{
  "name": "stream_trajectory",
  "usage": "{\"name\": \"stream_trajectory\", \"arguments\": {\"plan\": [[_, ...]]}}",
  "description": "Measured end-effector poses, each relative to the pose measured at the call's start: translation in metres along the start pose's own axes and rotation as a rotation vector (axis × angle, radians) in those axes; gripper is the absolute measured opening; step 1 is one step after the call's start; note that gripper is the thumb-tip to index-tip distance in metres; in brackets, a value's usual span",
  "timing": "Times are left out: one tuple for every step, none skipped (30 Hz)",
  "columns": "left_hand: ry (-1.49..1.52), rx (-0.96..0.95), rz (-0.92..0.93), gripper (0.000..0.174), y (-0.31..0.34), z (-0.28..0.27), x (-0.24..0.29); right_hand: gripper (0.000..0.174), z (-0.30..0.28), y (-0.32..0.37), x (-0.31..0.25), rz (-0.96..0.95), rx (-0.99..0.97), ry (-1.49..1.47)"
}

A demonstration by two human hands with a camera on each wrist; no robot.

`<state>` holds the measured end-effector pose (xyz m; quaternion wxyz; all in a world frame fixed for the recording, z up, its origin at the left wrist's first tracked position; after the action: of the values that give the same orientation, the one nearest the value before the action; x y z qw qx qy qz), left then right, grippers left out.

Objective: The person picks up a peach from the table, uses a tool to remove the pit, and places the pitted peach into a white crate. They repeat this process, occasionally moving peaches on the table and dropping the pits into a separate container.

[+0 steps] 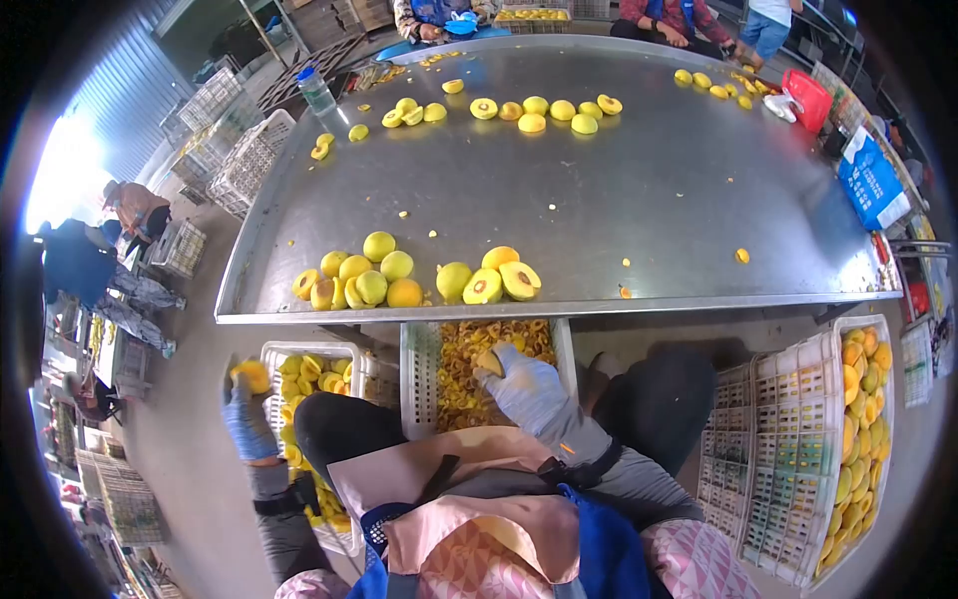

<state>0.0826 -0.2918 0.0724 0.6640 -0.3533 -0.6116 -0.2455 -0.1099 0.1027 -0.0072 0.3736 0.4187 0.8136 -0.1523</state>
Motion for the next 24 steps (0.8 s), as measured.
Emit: {"name": "stream_trajectory", "arguments": {"plan": [[-0.087, 0.085, -0.025, 0.046, -0.002, -0.036, -0.006, 0.036, -0.001, 0.001, 0.001, -0.008, 0.021, 0.007], [-0.164, 0.123, -0.055, 0.046, -0.004, -0.068, -0.015, 0.036, -0.002, 0.001, 0.003, 0.006, 0.017, 0.009], [-0.252, 0.162, -0.095, 0.045, -0.002, -0.1, -0.025, 0.035, 0.0, -0.001, 0.002, 0.006, -0.007, 0.01], [-0.383, 0.161, -0.17, 0.048, -0.002, -0.127, -0.04, 0.034, 0.006, -0.001, 0.001, 0.004, -0.036, 0.006], [-0.397, 0.162, -0.186, 0.048, -0.002, -0.143, -0.047, 0.034, 0.011, -0.001, 0.002, 0.013, -0.052, -0.006], [-0.543, 0.174, -0.282, 0.05, -0.005, -0.152, -0.051, 0.033, 0.009, -0.001, -0.002, -0.024, -0.024, 0.0], [-0.686, 0.185, -0.373, 0.051, -0.008, -0.159, -0.057, 0.032, 0.006, -0.001, -0.006, -0.063, 0.008, 0.007], [-0.667, 0.125, -0.27, 0.046, -0.02, -0.152, -0.057, 0.031, 0.006, -0.002, -0.01, -0.067, -0.007, 0.024], [-0.725, 0.051, -0.21, 0.043, -0.033, -0.129, -0.045, 0.031, 0.006, -0.003, -0.012, -0.066, -0.013, 0.016], [-0.784, -0.023, -0.155, 0.04, -0.043, -0.092, -0.028, 0.031, 0.008, -0.003, -0.013, -0.065, -0.018, 0.011], [-0.709, -0.11, -0.151, 0.036, -0.052, -0.046, -0.011, 0.032, 0.009, -0.003, -0.016, -0.067, -0.024, 0.005], [-0.848, -0.2, -0.071, 0.034, -0.063, 0.003, 0.013, 0.033, 0.007, -0.003, -0.02, -0.039, -0.052, -0.001], [-0.861, -0.246, -0.027, 0.031, -0.077, 0.035, 0.016, 0.033, 0.007, -0.003, -0.022, -0.038, -0.058, -0.013], [-0.853, -0.328, 0.03, 0.031, -0.09, 0.07, 0.017, 0.033, 0.008, -0.004, -0.021, -0.034, -0.085, -0.004], [-0.857, -0.414, 0.09, 0.03, -0.11, 0.097, 0.007, 0.033, 0.01, -0.004, -0.021, -0.028, -0.11, 0.004], [-0.893, -0.48, 0.089, 0.03, -0.123, 0.13, 0.002, 0.033, 0.008, -0.003, -0.021, -0.022, -0.112, -0.006], [-0.889, -0.57, 0.075, 0.032, -0.137, 0.161, -0.01, 0.033, 0.007, -0.003, -0.022, -0.027, -0.125, -0.02], [-0.884, -0.659, 0.061, 0.035, -0.154, 0.186, -0.027, 0.033, 0.005, -0.004, -0.024, -0.034, -0.139, -0.032], [-1.008, -0.699, 0.156, 0.041, -0.176, 0.205, -0.05, 0.033, 0.002, -0.004, -0.024, -0.031, -0.138, -0.039], [-1.189, -0.723, 0.246, 0.048, -0.187, 0.227, -0.065, 0.033, 0.001, -0.004, -0.026, -0.054, -0.157, -0.069], [-1.191, -0.735, 0.249, 0.048, -0.196, 0.243, -0.076, 0.033, 0.001, -0.005, -0.025, -0.074, -0.173, -0.098], [-1.369, -0.863, 0.276, 0.05, -0.197, 0.264, -0.094, 0.033, 0.001, -0.005, -0.021, -0.065, -0.168, -0.107], [-1.547, -0.992, 0.307, 0.053, -0.197, 0.281, -0.112, 0.031, -0.001, -0.004, -0.021, -0.108, -0.14, -0.101], [-1.549, -1.011, 0.31, 0.053, -0.205, 0.288, -0.122, 0.028, -0.002, -0.003, -0.021, -0.146, -0.114, -0.097]]}}
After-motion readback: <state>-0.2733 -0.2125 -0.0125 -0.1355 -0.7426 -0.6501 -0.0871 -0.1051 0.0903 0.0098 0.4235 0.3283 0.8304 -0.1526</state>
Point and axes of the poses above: each hand's wrist, its own y-axis away from the middle knuckle, its own z-axis out of the palm, x = y × z, the point moved 10 cm from there along -y, towards the middle knuckle, and after that the axes turned 14 degrees about -x, right-handed, at the moved point
